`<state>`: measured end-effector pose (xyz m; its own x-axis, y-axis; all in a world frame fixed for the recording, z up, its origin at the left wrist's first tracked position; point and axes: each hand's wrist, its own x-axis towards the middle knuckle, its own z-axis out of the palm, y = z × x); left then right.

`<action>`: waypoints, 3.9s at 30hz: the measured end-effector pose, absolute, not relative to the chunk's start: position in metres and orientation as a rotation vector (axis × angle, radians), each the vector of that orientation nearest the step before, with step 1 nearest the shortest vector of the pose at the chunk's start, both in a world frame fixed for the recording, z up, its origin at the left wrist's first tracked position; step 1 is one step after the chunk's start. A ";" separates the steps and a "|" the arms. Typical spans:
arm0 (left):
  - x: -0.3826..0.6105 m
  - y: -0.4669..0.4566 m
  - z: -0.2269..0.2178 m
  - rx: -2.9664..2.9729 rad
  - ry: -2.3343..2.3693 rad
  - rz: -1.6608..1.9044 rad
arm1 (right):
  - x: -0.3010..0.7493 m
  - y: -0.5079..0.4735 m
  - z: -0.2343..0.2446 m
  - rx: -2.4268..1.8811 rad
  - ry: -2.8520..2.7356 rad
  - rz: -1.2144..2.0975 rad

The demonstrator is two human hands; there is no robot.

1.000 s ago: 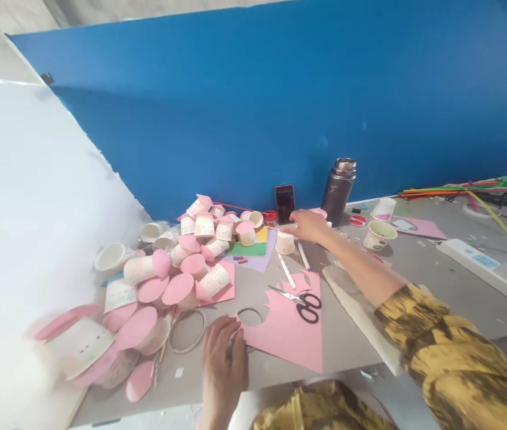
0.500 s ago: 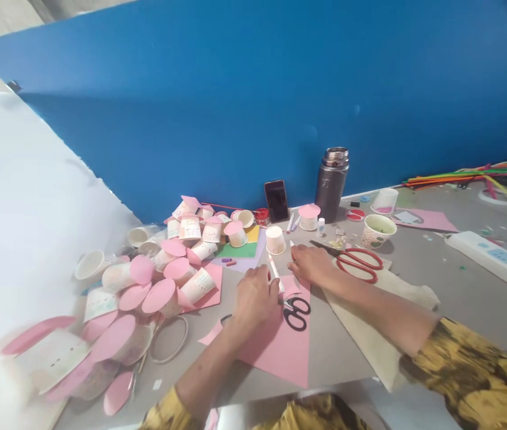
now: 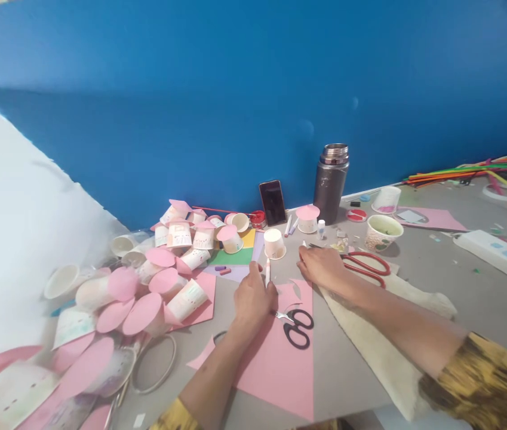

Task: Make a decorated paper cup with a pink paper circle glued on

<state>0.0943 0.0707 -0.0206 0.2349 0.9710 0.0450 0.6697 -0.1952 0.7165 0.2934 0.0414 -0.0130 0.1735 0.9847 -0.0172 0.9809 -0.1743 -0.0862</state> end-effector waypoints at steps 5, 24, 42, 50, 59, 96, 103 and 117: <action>0.081 0.078 -0.016 1.780 1.476 0.749 | 0.294 0.043 -0.013 -2.354 -1.977 0.107; 0.094 0.058 -0.005 1.816 1.027 0.896 | 0.281 0.039 -0.007 -1.728 -1.731 0.531; 0.142 0.174 0.015 1.957 0.961 0.895 | 0.309 0.052 -0.011 -2.249 -1.607 0.396; 0.089 0.180 0.045 1.655 0.517 0.790 | 0.310 0.053 -0.010 -2.245 -1.600 0.402; 0.088 0.185 0.022 1.432 0.410 0.716 | 0.308 0.051 -0.010 -2.318 -1.640 0.328; -0.016 0.002 0.000 1.893 1.318 0.831 | 0.286 0.026 0.008 -2.060 -2.136 0.319; -0.004 -0.028 -0.030 2.516 0.914 0.701 | 0.258 0.003 0.008 -1.856 -2.480 0.519; 0.036 -0.012 -0.029 2.716 1.192 0.412 | 0.276 0.004 0.012 -1.879 -2.391 0.733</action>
